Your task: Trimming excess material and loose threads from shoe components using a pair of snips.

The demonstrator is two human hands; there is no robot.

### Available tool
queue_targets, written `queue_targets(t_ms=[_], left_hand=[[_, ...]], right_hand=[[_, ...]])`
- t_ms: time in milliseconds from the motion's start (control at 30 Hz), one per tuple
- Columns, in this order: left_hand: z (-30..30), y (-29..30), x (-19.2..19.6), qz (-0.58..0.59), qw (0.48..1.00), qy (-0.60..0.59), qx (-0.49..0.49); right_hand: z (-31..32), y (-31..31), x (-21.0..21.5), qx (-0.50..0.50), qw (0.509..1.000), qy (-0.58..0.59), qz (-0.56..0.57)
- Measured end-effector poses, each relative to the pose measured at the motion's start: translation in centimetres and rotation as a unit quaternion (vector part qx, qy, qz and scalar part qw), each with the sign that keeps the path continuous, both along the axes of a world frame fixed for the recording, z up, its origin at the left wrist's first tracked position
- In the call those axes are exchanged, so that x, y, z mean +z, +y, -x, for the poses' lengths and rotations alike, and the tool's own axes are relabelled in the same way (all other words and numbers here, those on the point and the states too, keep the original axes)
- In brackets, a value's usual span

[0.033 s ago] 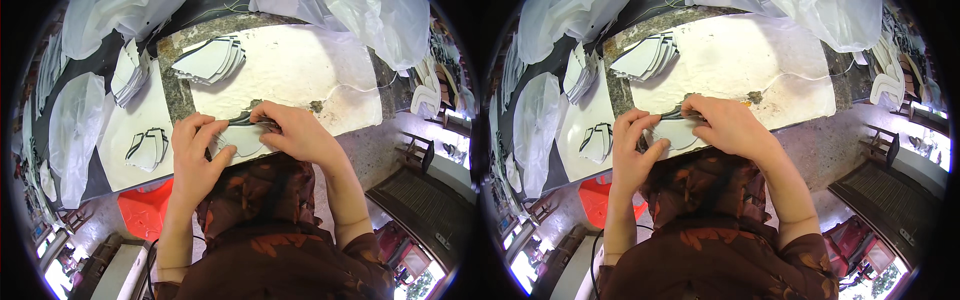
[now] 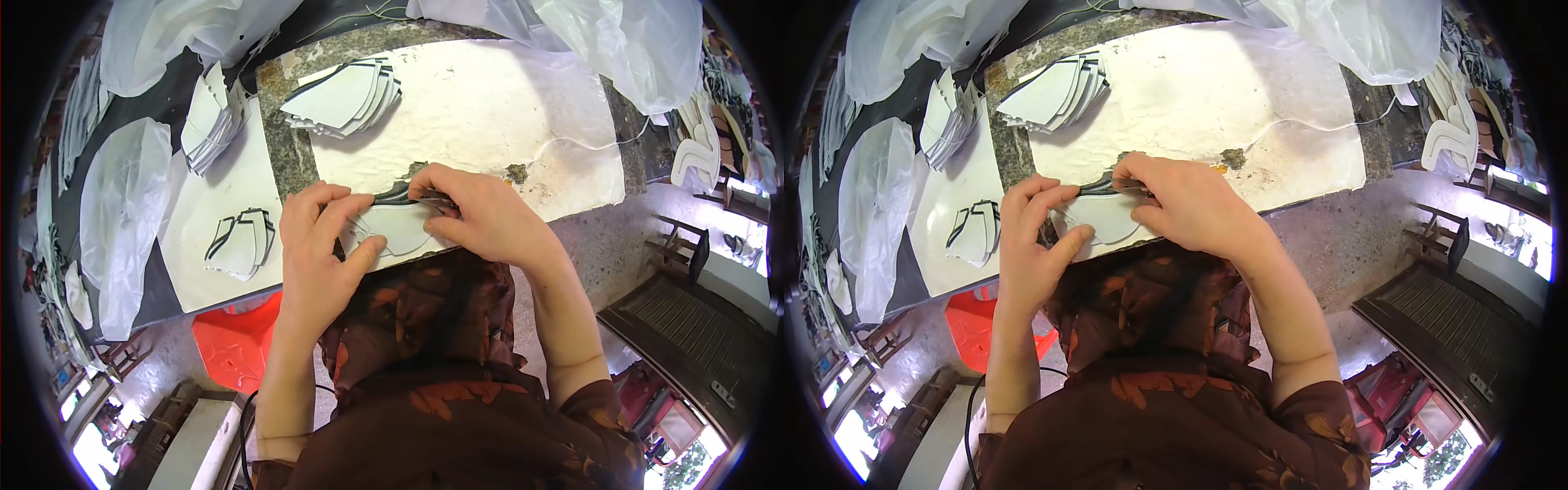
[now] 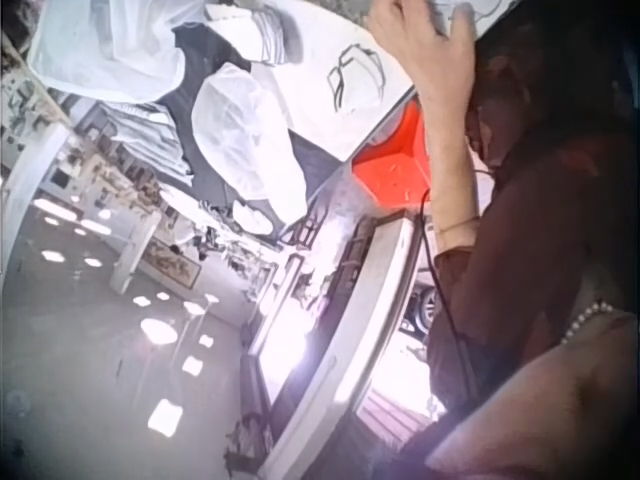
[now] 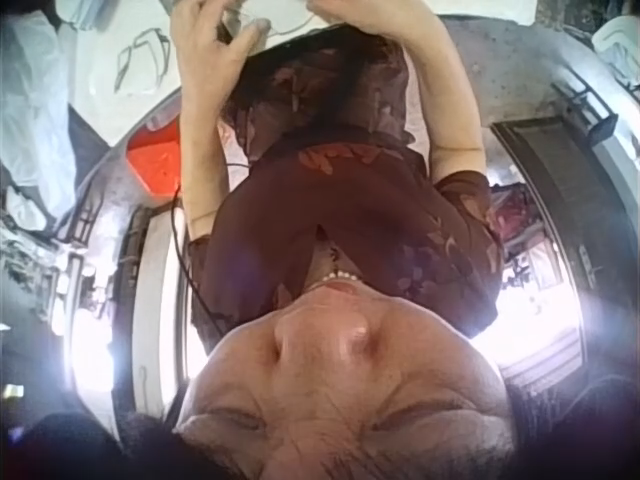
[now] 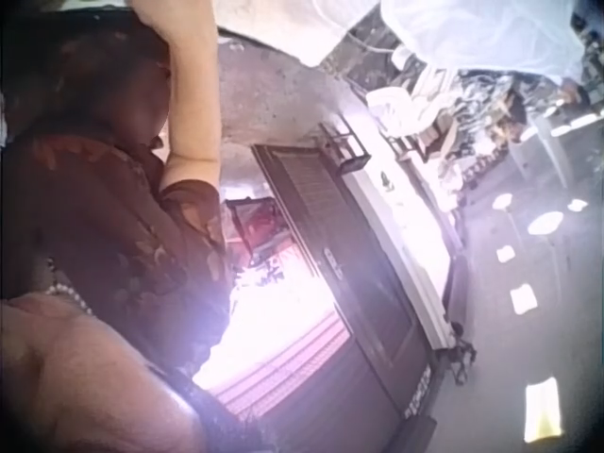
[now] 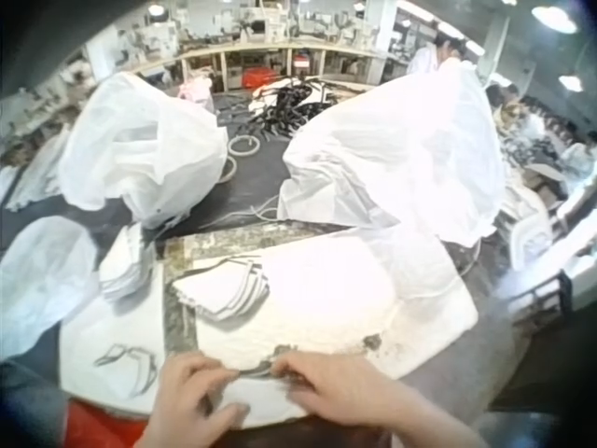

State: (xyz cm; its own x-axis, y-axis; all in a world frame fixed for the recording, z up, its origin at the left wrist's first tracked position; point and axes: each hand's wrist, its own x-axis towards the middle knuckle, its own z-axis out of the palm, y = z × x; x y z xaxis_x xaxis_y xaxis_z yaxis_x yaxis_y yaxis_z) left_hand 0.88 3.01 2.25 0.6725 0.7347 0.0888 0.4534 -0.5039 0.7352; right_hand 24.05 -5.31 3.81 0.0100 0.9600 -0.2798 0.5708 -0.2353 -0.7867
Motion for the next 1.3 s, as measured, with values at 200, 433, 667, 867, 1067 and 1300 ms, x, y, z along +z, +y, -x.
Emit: queue_targets(t_ms=[200, 433, 667, 867, 1067, 1300], left_hand=[[-0.6, 0.8, 0.7, 0.005, 1.000, 0.026, 0.000], [-0.7, 0.9, 1.0, 0.045, 0.999, 0.027, 0.006], [-1.6, 1.3, 1.4, -0.057, 0.991, 0.095, -0.081], [-2.4, 1.9, 2.1, -0.017, 0.989, 0.112, -0.100], [-3.1, 1.4, 3.0, -0.050, 0.983, 0.150, -0.097], [-2.9, 1.2, 2.9, -0.011, 0.984, 0.156, -0.089]], right_hand=[[-0.1, 0.1, 0.0, 0.007, 1.000, -0.005, 0.010], [0.2, -0.2, -0.2, 0.005, 1.000, 0.009, -0.027], [-0.4, 0.4, -0.6, 0.032, 0.999, -0.008, -0.017], [-0.4, 1.0, -0.3, 0.043, 0.999, -0.012, 0.013], [-0.4, 0.4, -0.6, 0.029, 0.999, 0.007, -0.024], [-0.5, 0.7, -0.6, 0.034, 0.999, -0.001, -0.023]])
